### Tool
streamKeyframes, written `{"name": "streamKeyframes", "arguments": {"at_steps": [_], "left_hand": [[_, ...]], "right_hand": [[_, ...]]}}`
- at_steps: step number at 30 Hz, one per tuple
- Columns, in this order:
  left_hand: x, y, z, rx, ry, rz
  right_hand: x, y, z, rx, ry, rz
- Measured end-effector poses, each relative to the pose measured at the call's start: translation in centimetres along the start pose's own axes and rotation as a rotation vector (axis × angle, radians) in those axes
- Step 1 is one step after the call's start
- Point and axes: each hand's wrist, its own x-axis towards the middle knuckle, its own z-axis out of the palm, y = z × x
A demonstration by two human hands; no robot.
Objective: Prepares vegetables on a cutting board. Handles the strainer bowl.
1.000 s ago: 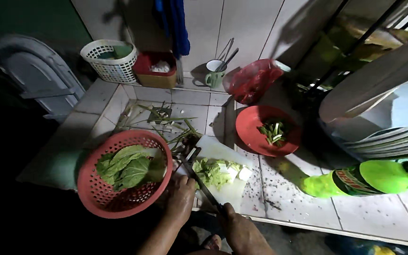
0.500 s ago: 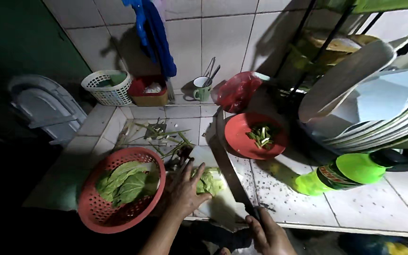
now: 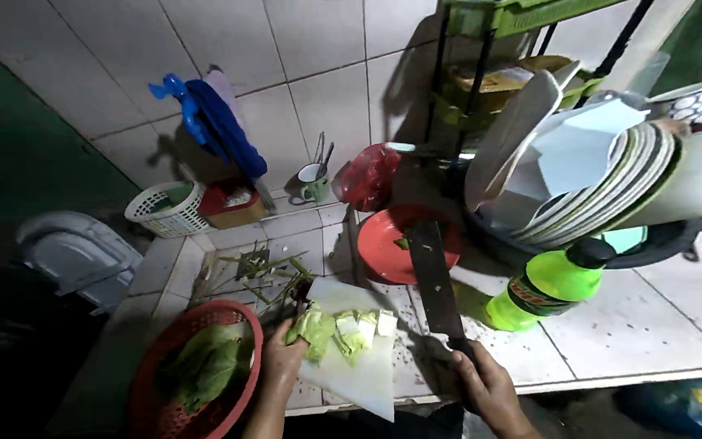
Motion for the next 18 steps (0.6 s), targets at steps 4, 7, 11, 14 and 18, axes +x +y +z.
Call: {"name": "streamKeyframes", "arguments": {"at_steps": [4, 7, 11, 14, 18], "left_hand": [[1.0, 5.4, 0.6, -0.126, -0.012, 0.007], [3.2, 9.5, 2.9, -0.182, -0.109, 0.145], [6.3, 14.4, 8.2, -0.173, -0.227, 0.213], [7.7, 15.4, 12.7, -0.209, -0.353, 0.215], [8.2, 15.5, 14.4, -0.149, -0.478, 0.108]], "right_hand": [[0.0, 0.0, -0.3, 0.029, -0.022, -0.014], [-0.1, 0.1, -0.3, 0.051, -0.023, 0.003], [-0.3, 0.0, -0.4, 0.02, 0.028, -0.056], [-0.3, 0.1, -0.3, 0.031, 0.024, -0.042], [-0.4, -0.1, -0.5, 0.053, 0.017, -0.024]]}}
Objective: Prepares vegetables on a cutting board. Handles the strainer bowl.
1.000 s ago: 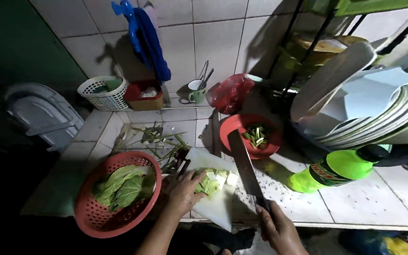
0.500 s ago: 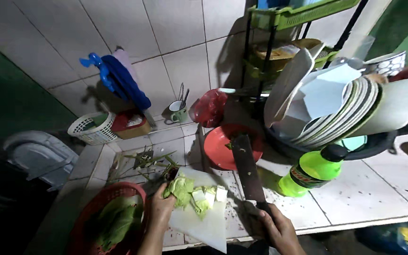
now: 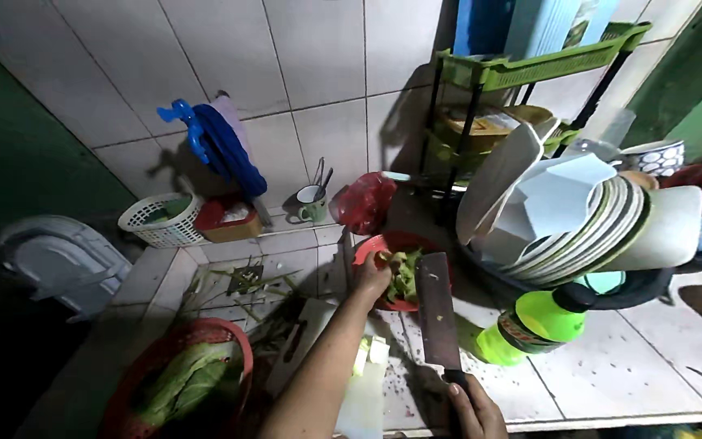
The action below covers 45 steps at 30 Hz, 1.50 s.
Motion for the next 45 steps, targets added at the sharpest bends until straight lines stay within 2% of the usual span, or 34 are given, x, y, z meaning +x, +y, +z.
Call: {"name": "streamKeyframes", "arguments": {"at_steps": [4, 6, 9, 12, 15, 18, 23, 28, 31, 33, 37, 40, 42, 45], "left_hand": [[-2.3, 0.1, -3.7, -0.066, -0.016, 0.096], [-4.5, -0.9, -6.4, 0.029, -0.002, 0.171], [-8.7, -4.5, -9.0, 0.297, 0.028, 0.235], [-12.3, -8.5, -8.3, 0.425, 0.033, 0.15], [-13.8, -10.2, -5.7, 0.535, 0.006, 0.121], [-13.4, -9.2, -3.4, 0.692, -0.051, 0.118], [-11.3, -7.8, -1.4, 0.808, -0.131, 0.163], [-10.8, -8.1, -1.1, 0.815, -0.247, 0.256], [-10.3, -7.3, -1.3, 0.77, -0.279, 0.241], [-9.3, -6.1, -1.6, 0.68, -0.257, 0.239], [-6.1, -2.2, -1.4, 0.453, -0.097, 0.222], [-3.5, -0.2, -1.2, 0.3, -0.058, 0.226], [-2.9, 0.2, -1.9, 0.294, -0.009, 0.257], [-4.6, -0.7, -4.8, 0.442, 0.043, 0.24]], "right_hand": [[-0.1, -0.2, 0.0, 0.005, 0.019, -0.001], [-0.1, -0.1, 0.0, 0.018, 0.008, -0.002], [-0.1, 0.0, 0.1, 0.01, 0.004, -0.005], [0.1, 0.1, 0.1, 0.023, -0.004, 0.01], [0.2, -0.2, 0.1, 0.019, -0.006, 0.03], [0.2, -0.6, 0.1, 0.018, 0.0, 0.048], [0.2, -0.8, 0.2, -0.004, 0.013, 0.06], [0.1, -1.2, 0.2, 0.01, 0.016, 0.053], [0.0, -0.9, 0.2, -0.01, 0.014, 0.05], [0.2, -0.8, 0.1, -0.023, 0.009, 0.051], [0.1, -0.2, 0.2, -0.019, 0.022, 0.016], [0.1, -0.3, 0.2, -0.007, 0.018, 0.031], [0.0, -0.4, 0.2, 0.004, 0.014, 0.042], [0.1, -0.3, 0.2, 0.024, 0.006, 0.045]]}}
